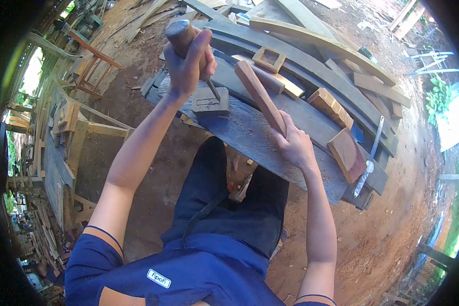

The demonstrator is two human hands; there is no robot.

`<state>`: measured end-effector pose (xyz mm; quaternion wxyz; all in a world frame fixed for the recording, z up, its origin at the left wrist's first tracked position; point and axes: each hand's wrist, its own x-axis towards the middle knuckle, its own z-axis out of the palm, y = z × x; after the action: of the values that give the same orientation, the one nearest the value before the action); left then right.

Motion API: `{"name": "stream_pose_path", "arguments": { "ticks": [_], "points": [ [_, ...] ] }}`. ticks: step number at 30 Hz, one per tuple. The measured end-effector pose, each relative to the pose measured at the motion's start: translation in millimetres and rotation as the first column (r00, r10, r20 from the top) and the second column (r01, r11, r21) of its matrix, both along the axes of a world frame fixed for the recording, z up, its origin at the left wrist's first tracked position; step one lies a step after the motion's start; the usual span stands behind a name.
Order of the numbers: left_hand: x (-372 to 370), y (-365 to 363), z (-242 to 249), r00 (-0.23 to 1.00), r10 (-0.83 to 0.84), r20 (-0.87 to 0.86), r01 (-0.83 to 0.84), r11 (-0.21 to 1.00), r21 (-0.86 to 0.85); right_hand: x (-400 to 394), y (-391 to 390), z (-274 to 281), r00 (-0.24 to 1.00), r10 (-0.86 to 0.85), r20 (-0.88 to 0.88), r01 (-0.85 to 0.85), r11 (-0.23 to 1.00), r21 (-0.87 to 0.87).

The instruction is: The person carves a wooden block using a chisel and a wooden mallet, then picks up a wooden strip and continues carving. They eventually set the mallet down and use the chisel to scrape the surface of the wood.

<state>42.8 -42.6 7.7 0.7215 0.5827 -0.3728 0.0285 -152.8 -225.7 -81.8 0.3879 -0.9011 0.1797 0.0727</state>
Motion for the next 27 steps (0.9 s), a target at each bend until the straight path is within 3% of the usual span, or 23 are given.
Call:
{"name": "stream_pose_path", "arguments": {
  "ticks": [18, 20, 22, 24, 26, 27],
  "points": [
    [-6.7, -20.0, -3.1, 0.988, 0.150, -0.027, -0.149, 0.988, 0.048, 0.6, 2.4, 3.2, 1.000, -0.011, 0.010, 0.011, 1.000, 0.024],
    [-13.9, -30.9, -8.4, 0.922, 0.251, 0.295, -0.255, 0.967, -0.027, 0.2, 1.9, 2.3, 1.000, -0.023, 0.001, 0.023, 1.000, 0.008],
    [-29.2, -38.9, -10.5, 0.960, 0.086, 0.268, -0.095, 0.995, 0.022, -1.7, 3.9, 2.7, 0.999, -0.003, 0.050, 0.005, 0.999, -0.036],
    [-38.0, -39.9, -10.7, 0.885, 0.034, 0.463, -0.126, 0.978, 0.169, -7.8, 8.1, 12.5, 0.992, -0.117, 0.055, 0.101, 0.967, 0.234],
    [-48.3, -50.7, -24.3, 0.877, 0.081, 0.473, -0.152, 0.982, 0.114, -18.4, -2.9, 5.1, 0.928, -0.102, 0.358, 0.028, 0.978, 0.205],
    [-55.3, -51.8, -24.6, 0.877, 0.066, 0.477, -0.130, 0.986, 0.103, -25.9, -0.4, 23.9, 0.913, -0.242, 0.329, 0.141, 0.943, 0.302]
  ]
}}
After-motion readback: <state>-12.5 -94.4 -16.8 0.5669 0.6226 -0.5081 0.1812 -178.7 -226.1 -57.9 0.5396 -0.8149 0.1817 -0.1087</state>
